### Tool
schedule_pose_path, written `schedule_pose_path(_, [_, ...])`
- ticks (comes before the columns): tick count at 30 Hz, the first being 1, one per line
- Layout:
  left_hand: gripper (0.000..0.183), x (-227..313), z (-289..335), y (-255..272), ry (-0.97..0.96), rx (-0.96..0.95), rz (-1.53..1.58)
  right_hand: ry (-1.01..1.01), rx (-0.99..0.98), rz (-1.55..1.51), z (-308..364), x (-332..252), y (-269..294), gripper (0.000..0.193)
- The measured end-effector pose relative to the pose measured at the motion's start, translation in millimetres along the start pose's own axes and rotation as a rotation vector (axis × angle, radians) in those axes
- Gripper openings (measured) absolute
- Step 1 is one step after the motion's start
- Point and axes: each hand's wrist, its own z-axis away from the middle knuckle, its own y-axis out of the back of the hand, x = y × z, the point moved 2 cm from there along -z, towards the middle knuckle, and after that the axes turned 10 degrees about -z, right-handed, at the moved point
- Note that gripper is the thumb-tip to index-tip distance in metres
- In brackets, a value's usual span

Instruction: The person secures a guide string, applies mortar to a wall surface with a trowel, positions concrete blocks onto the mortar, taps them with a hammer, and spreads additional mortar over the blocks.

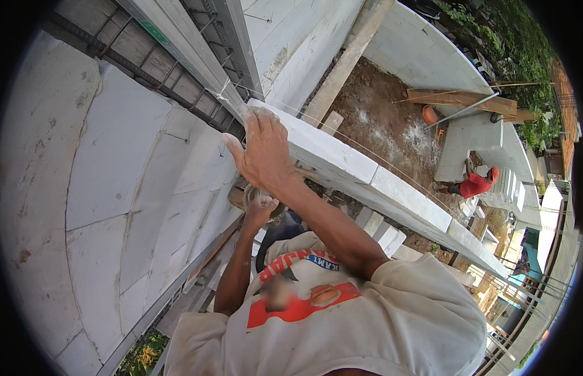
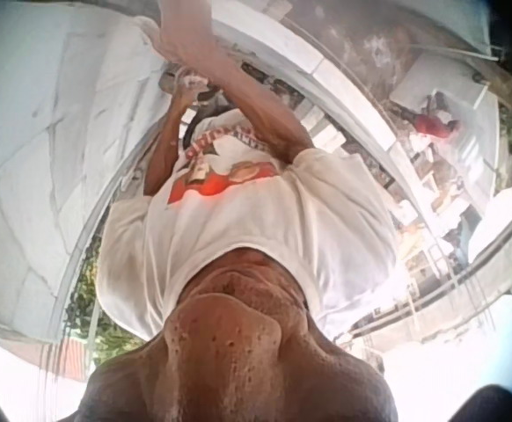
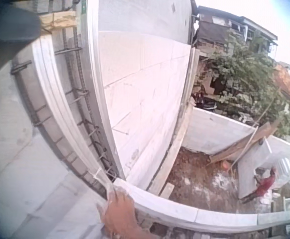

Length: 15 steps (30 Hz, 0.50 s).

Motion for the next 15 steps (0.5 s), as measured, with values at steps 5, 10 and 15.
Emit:
schedule_pose_path(5, [0.062, -88.4, 8.9, -31.0, -0.205, -0.091, -0.159, 0.020, -0.664, -0.102, 117.9, 66.6, 21.7, 0.056])
schedule_pose_path(10, [0.079, -105.6, 48.6, -66.2, 0.221, -0.460, -0.409, -0.305, -1.235, 0.110, 292.7, 256.1, 51.6, 0.047])
schedule_pose_path(15, [0.082, -90.4, 92.9, -119.0, 0.385, -0.400, -0.160, -0.616, -1.218, 0.069, 372.2, 337.1, 140.9, 0.038])
